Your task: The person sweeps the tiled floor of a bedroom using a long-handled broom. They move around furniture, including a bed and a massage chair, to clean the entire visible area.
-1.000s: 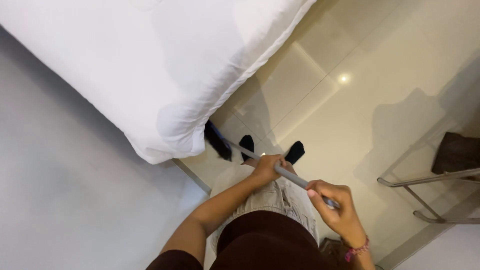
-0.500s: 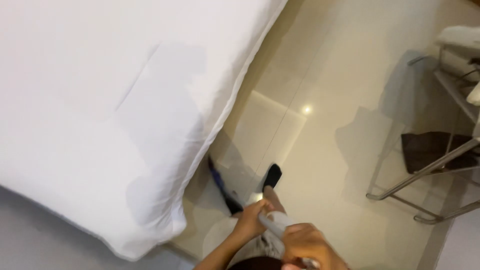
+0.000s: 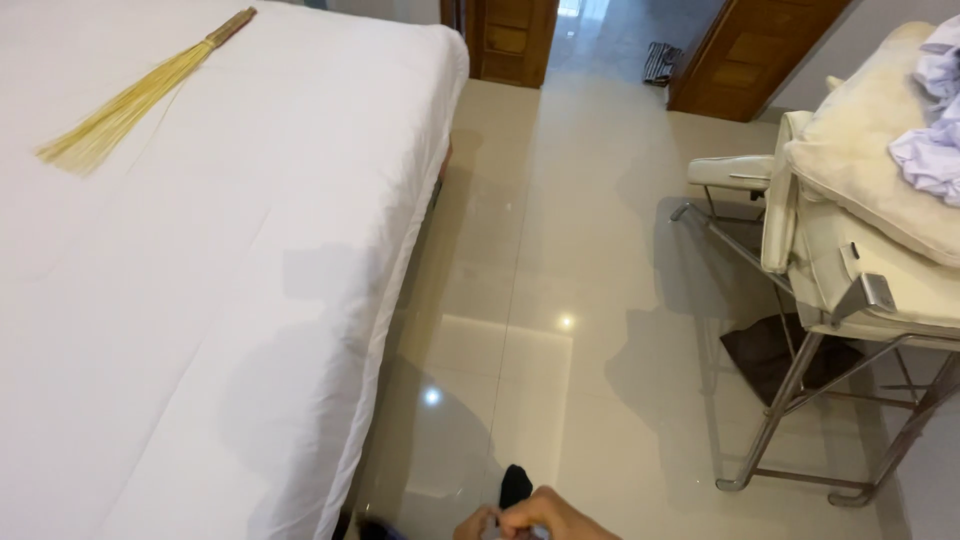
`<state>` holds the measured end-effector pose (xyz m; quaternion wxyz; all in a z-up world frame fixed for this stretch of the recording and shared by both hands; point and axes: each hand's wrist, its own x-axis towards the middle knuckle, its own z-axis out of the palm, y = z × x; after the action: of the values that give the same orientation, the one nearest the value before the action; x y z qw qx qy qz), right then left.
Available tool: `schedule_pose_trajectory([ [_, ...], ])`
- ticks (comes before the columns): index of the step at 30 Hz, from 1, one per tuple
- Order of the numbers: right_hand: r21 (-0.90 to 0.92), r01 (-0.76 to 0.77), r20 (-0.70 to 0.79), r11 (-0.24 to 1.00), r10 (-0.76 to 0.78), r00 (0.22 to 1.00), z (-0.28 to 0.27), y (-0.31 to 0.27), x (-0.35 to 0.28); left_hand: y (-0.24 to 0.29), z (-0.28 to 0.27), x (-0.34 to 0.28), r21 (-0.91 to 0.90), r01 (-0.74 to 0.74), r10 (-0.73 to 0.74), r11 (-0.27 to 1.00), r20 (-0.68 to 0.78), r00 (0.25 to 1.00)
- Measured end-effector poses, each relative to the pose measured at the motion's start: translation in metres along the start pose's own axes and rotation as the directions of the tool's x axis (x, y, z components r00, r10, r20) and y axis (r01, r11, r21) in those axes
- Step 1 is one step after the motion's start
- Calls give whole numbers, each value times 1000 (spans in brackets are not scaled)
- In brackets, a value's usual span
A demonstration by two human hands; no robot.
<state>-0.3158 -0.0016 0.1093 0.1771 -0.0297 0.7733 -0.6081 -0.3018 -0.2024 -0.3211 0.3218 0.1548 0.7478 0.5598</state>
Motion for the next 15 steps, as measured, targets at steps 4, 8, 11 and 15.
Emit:
schedule_pose_trajectory([
  [4, -70, 91, -239, 993, -105, 965, -36, -25, 8, 208, -2, 82, -130, -109, 102, 986, -55, 993],
  [8, -158, 111, -253, 981, -149, 956, -72, -38, 0, 240, 14, 130, -124, -81, 87, 989, 47, 995],
  [11, -161, 347, -115, 924, -367, 923, -86, -62, -5, 285, -1, 105, -39, -124, 125, 992, 32, 992],
  [15, 35, 445, -39, 895, -443, 895, -91, -76, 2, 321, -28, 61, -31, -59, 60, 998, 64, 996],
])
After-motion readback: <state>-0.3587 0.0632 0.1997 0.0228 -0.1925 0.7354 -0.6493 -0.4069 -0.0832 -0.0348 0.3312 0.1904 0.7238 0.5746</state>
